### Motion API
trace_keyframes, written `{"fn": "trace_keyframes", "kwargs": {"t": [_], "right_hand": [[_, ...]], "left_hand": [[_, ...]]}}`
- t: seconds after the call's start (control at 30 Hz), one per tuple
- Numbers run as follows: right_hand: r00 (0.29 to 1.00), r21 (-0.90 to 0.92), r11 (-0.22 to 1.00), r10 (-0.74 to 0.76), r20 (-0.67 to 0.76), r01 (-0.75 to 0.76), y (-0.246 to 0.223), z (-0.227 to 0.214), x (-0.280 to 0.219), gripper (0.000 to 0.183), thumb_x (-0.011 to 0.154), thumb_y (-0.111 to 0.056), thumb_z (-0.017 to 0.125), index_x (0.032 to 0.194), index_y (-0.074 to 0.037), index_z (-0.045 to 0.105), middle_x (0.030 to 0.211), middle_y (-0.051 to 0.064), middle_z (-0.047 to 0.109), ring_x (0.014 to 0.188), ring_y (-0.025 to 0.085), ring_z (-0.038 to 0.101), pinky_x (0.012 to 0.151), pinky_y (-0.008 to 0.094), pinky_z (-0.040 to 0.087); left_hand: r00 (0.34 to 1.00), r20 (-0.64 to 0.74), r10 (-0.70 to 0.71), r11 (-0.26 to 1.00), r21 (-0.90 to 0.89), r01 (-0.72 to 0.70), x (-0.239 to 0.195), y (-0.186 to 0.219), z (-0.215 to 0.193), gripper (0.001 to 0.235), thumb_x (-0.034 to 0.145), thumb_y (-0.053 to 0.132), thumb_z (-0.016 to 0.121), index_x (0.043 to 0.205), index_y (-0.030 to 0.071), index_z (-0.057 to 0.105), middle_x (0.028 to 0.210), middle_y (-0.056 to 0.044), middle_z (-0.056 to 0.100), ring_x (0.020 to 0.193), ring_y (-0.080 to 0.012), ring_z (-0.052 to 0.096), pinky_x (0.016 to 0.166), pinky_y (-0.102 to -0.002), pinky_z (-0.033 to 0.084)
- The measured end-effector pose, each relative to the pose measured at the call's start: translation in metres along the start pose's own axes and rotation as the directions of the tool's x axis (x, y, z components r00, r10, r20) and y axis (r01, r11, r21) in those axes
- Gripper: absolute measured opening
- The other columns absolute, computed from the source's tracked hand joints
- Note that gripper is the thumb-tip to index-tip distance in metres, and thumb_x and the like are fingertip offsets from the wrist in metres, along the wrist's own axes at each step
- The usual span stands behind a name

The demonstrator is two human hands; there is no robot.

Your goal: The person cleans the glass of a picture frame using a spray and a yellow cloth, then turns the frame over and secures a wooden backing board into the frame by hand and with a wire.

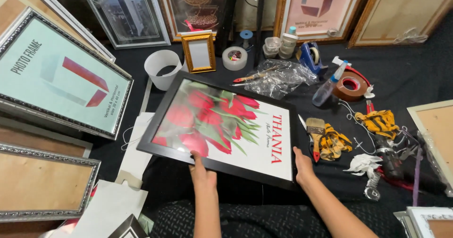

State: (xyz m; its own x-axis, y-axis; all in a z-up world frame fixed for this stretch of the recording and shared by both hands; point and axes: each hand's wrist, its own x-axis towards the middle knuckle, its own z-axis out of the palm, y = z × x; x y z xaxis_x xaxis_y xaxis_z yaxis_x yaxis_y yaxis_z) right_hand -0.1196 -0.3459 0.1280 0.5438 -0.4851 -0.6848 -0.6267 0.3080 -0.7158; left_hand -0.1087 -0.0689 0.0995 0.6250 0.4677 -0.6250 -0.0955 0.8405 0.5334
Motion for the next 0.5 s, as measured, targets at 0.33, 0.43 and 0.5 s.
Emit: {"fn": "trace_keyframes", "kwargs": {"t": [0.33, 0.43, 0.5], "right_hand": [[0.998, -0.148, 0.988, 0.031, -0.058, -0.039, 0.029, -0.054, 0.142, 0.044, 0.100, -0.044, 0.066, 0.094, 0.000, 0.067, 0.092, 0.016, 0.074, 0.078, 0.036, 0.071, 0.066, 0.045, 0.052], [0.996, -0.238, 0.970, 0.025, -0.080, -0.043, 0.034, -0.049, 0.166, 0.048, 0.098, -0.048, 0.068, 0.085, -0.002, 0.067, 0.086, 0.015, 0.073, 0.075, 0.034, 0.070, 0.064, 0.043, 0.049], [0.998, -0.253, 0.967, -0.029, -0.051, 0.015, 0.041, -0.049, 0.181, 0.047, 0.099, -0.046, 0.067, 0.079, -0.003, 0.065, 0.080, 0.013, 0.072, 0.072, 0.031, 0.069, 0.062, 0.040, 0.045]], "left_hand": [[0.970, -0.175, -0.168, 0.986, -0.012, 0.168, 0.027, -0.108, -0.074, 0.045, 0.094, 0.031, 0.068, 0.137, 0.019, 0.058, 0.128, -0.014, 0.069, 0.111, -0.0287, 0.067, 0.092, -0.049, 0.057], [0.967, -0.177, -0.184, 0.983, -0.034, 0.181, 0.055, -0.125, -0.086, 0.042, 0.093, 0.033, 0.069, 0.132, 0.019, 0.062, 0.128, -0.014, 0.069, 0.112, -0.0296, 0.067, 0.097, -0.051, 0.055], [0.957, -0.174, -0.232, 0.972, -0.012, 0.234, 0.057, -0.128, -0.086, 0.045, 0.095, 0.043, 0.066, 0.128, 0.013, 0.062, 0.125, -0.015, 0.069, 0.111, -0.0307, 0.066, 0.097, -0.054, 0.054]]}}
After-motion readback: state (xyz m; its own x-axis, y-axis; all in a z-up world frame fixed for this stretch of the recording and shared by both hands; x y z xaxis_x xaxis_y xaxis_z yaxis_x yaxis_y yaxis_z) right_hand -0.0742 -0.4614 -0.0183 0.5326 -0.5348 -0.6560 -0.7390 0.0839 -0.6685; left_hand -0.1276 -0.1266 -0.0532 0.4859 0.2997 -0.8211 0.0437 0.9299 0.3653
